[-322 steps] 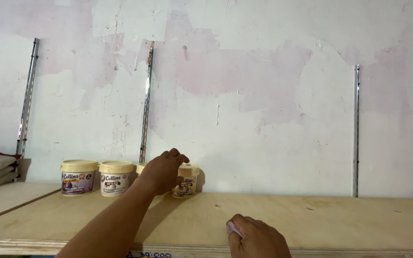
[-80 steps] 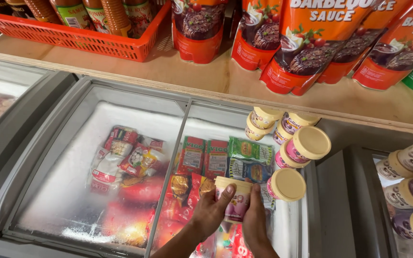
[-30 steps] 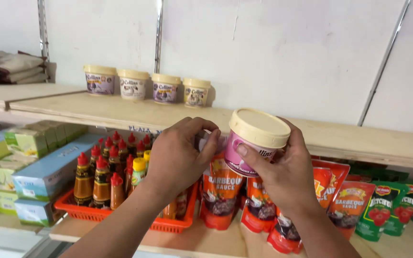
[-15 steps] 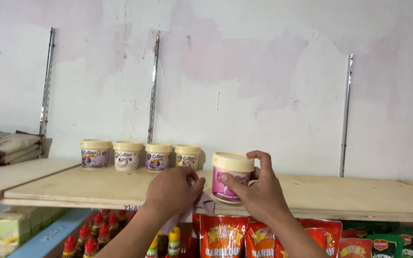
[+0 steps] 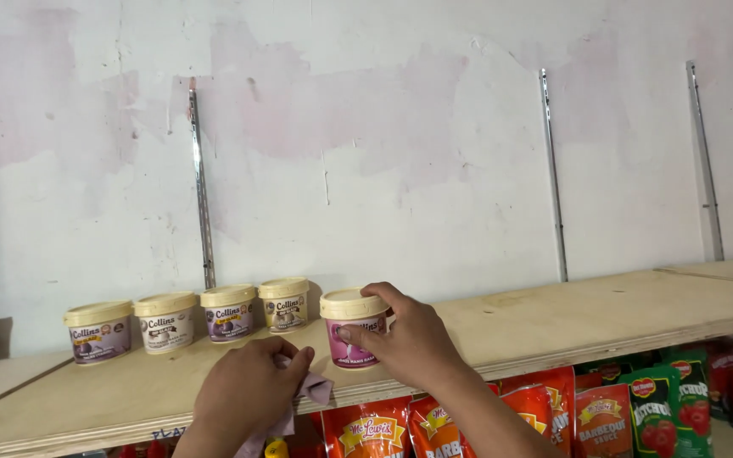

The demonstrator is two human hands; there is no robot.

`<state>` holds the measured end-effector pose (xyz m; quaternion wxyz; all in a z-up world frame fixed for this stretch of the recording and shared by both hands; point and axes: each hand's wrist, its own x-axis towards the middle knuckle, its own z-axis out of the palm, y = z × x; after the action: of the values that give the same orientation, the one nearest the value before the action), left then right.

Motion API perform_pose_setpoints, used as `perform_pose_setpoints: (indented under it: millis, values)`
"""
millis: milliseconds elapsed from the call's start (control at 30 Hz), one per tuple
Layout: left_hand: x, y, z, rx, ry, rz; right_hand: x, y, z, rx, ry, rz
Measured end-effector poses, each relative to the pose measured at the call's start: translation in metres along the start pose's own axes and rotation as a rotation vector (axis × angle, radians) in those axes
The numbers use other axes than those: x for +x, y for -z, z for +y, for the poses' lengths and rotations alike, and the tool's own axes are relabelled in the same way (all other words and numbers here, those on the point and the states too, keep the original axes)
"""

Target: Wiping small plastic containers with a cloth and arranging them on a grocery store shelf.

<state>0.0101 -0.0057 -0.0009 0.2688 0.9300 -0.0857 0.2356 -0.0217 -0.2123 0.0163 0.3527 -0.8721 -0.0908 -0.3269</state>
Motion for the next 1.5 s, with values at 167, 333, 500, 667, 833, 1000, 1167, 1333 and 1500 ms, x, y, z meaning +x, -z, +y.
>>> perform_pose_setpoints:
  millis: [167,333,500,667,833,1000,1167,1333,1500]
  values:
    - [-0.008,0.004,0.005,0.019,0.056,-0.005,0.026,0.001,0.008,-0.141,0.027,0.000]
    - [-0.011,0.006,0.009,0.041,0.071,-0.029,0.061,-0.007,0.019,-0.063,-0.029,-0.074]
    - [-0.014,0.008,0.009,0.032,0.062,0.006,0.094,-0.020,0.024,-0.278,-0.001,-0.146]
    - [-0.016,0.012,0.013,0.008,0.079,-0.005,0.120,-0.036,0.031,-0.342,-0.001,-0.128]
    - [-0.018,0.012,0.014,-0.020,0.110,-0.002,0.145,-0.049,0.037,-0.400,0.031,-0.096]
    - [-0.019,0.015,0.016,-0.036,0.127,-0.013,0.161,-0.054,0.029,-0.453,0.018,-0.100]
    - [-0.017,0.014,0.015,-0.044,0.129,-0.007,0.175,-0.069,0.045,-0.452,0.034,-0.064]
    - [-0.018,0.015,0.015,-0.068,0.128,-0.011,0.157,-0.055,0.029,-0.559,-0.010,-0.113]
    - [-0.018,0.014,0.016,-0.074,0.133,-0.006,0.149,-0.046,0.024,-0.562,0.010,-0.139]
